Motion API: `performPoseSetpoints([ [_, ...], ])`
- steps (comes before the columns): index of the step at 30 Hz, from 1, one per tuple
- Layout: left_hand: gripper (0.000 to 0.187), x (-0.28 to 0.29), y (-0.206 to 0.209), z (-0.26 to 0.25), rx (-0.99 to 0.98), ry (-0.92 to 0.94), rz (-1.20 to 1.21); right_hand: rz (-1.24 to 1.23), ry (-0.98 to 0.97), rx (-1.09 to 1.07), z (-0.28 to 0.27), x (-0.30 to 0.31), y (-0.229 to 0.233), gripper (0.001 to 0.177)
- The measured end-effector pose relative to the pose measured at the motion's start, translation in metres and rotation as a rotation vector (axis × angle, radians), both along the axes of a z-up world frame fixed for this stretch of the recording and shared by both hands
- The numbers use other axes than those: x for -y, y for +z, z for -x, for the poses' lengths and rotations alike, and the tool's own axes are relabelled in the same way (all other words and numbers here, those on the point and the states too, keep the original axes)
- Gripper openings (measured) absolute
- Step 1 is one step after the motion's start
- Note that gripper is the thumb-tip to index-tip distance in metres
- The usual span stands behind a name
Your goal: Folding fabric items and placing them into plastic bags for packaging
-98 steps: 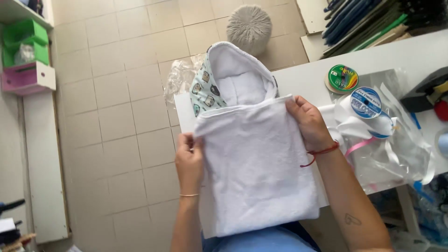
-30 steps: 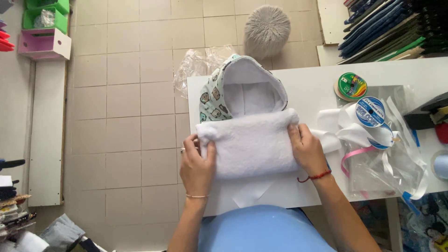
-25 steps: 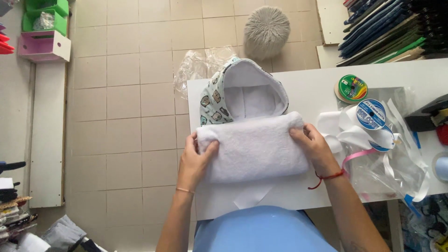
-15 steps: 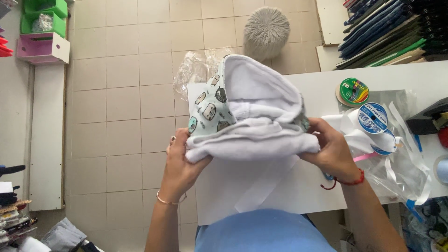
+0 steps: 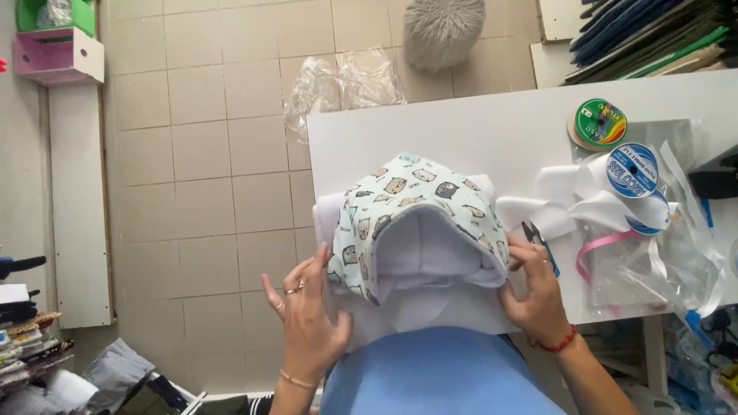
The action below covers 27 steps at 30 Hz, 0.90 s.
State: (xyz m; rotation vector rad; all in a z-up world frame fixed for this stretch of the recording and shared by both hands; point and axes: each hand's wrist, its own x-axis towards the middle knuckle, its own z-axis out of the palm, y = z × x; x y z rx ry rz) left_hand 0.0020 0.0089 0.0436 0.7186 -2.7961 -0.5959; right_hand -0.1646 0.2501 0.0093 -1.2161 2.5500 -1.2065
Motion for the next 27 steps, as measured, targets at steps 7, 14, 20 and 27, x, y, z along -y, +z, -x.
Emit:
performPoseSetpoints([
  [7,0.067,-0.017,0.036,0.041,-0.235,0.077,-0.136,0.139,-0.164,-0.006,-0.012,0.042,0.052,0.054],
  [14,0.023,-0.015,0.028,0.008,-0.615,0.087,0.166,0.125,-0.111,-0.448,-0.010,0.013,0.037,0.025],
  [20,0.026,-0.004,-0.008,-0.012,-0.385,-0.118,-0.152,0.104,0.012,-0.400,-0.015,0.005,0.011,0.015],
  [27,0.011,-0.004,-0.030,-0.020,-0.582,-0.103,-0.261,0.287,-0.126,0.019,-0.026,-0.002,0.023,0.029],
])
